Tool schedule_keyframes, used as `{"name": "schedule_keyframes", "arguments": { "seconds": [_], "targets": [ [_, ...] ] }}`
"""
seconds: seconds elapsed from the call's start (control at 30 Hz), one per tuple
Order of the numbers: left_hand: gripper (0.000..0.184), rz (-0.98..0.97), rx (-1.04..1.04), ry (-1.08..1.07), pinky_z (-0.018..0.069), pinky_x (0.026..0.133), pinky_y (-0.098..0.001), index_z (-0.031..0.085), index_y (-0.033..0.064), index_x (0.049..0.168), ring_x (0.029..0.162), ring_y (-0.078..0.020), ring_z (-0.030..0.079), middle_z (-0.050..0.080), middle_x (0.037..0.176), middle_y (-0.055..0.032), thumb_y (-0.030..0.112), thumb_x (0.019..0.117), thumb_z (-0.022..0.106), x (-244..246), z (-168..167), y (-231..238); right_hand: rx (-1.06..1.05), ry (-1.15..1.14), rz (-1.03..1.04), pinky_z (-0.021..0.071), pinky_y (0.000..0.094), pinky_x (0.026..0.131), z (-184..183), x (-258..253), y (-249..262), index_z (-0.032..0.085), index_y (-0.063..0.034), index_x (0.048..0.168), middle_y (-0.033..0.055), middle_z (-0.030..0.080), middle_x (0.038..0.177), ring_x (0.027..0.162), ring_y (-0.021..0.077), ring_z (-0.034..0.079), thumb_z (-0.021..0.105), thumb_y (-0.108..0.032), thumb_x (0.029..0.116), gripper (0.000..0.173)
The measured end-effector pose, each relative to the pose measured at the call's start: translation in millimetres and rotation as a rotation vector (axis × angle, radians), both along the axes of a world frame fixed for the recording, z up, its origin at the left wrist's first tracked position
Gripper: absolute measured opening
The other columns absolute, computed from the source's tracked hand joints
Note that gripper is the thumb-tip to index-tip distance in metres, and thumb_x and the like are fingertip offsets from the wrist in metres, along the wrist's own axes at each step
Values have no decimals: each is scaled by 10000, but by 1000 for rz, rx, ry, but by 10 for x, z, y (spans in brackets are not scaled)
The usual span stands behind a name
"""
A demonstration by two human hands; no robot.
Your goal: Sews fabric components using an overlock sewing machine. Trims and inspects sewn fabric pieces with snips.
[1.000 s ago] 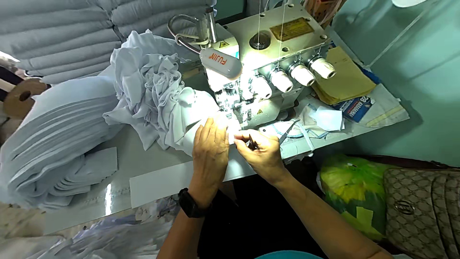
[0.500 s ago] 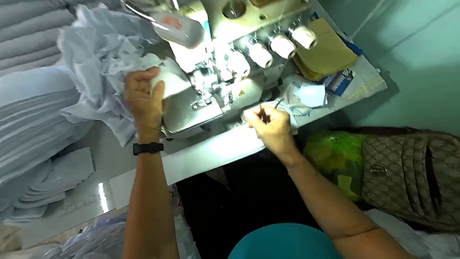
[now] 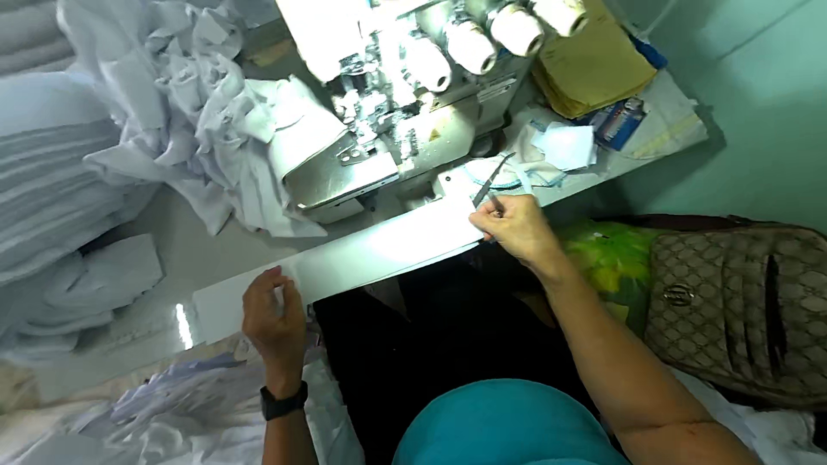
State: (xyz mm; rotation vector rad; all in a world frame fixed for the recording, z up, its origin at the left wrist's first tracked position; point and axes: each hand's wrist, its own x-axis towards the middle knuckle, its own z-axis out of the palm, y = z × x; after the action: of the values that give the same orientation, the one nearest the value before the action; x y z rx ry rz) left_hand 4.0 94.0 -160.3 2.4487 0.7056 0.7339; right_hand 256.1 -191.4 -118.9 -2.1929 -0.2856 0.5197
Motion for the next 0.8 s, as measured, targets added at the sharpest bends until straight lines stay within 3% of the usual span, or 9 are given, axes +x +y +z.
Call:
{"name": "schedule_keyframes", "arguments": {
  "seconds": [0.1,0.17,0.27,0.33,0.43,0.53,0.6,0.7,0.8],
  "targets": [
    [207,46,55,45,533,999,-437,690,-109,1029,1186,-358,652,665,1226,-284,74,965,617,-216,-83,-25,-82,-285,102,477,493,616,-27,46,-106,661,29,913,164,621,787,668,270,582,660,-182,982,222],
    [178,76,75,21,536,997,-418,710,-81,1028,1184,-331,648,668,1229,-255,66,964,631,-288,-46,30,-35,-390,115,432,386,588,-8,5,13,608,25,924,129,573,773,643,192,521,626,-183,985,217],
    [227,112,90,62,501,1048,-459,716,-57,1101,1208,-345,631,671,1254,-218,127,982,659,-392,81,215,407,-233,190,422,109,507,201,-185,332,594,-126,943,-104,561,766,564,-59,486,711,-90,880,138],
    [419,76,44,117,484,1069,-491,687,-59,1200,1252,-357,609,635,1336,-221,267,942,734,-487,126,316,714,-112,317,524,145,523,468,-214,423,629,-202,999,-146,680,873,606,-36,591,739,-32,861,246],
    [612,2,17,163,455,1103,-495,647,-57,1271,1309,-362,562,581,1408,-220,360,852,806,-563,149,412,968,-107,275,577,190,578,687,136,230,642,-150,1016,-52,701,890,652,46,647,621,-20,951,147],
    [330,15,-19,123,491,1056,-501,671,-106,1187,1213,-390,628,639,1295,-267,11,881,714,-539,223,582,947,-70,-60,527,106,540,695,286,45,664,-196,902,-123,680,722,556,-39,609,515,-70,1029,233],
    [258,167,-279,-100,505,1044,-388,633,-105,1214,1164,-235,654,681,1236,-173,-33,986,536,-596,295,762,825,-143,-33,505,145,491,620,252,113,628,-214,969,-132,644,764,541,-17,562,616,-54,961,161],
    [254,322,-770,-818,539,944,-256,486,139,1209,1004,-48,651,658,1061,52,136,1115,250,-652,429,1123,679,-260,97,531,146,518,318,-57,357,641,-190,970,-172,681,864,614,-58,600,684,15,847,243],
    [418,39,-826,-1115,546,961,-285,541,200,1140,1018,-101,675,692,1035,47,260,1123,128,-563,603,1273,489,-478,347,555,201,751,-154,-170,472,711,52,937,110,697,1006,839,78,657,576,70,885,146]
  ]
}}
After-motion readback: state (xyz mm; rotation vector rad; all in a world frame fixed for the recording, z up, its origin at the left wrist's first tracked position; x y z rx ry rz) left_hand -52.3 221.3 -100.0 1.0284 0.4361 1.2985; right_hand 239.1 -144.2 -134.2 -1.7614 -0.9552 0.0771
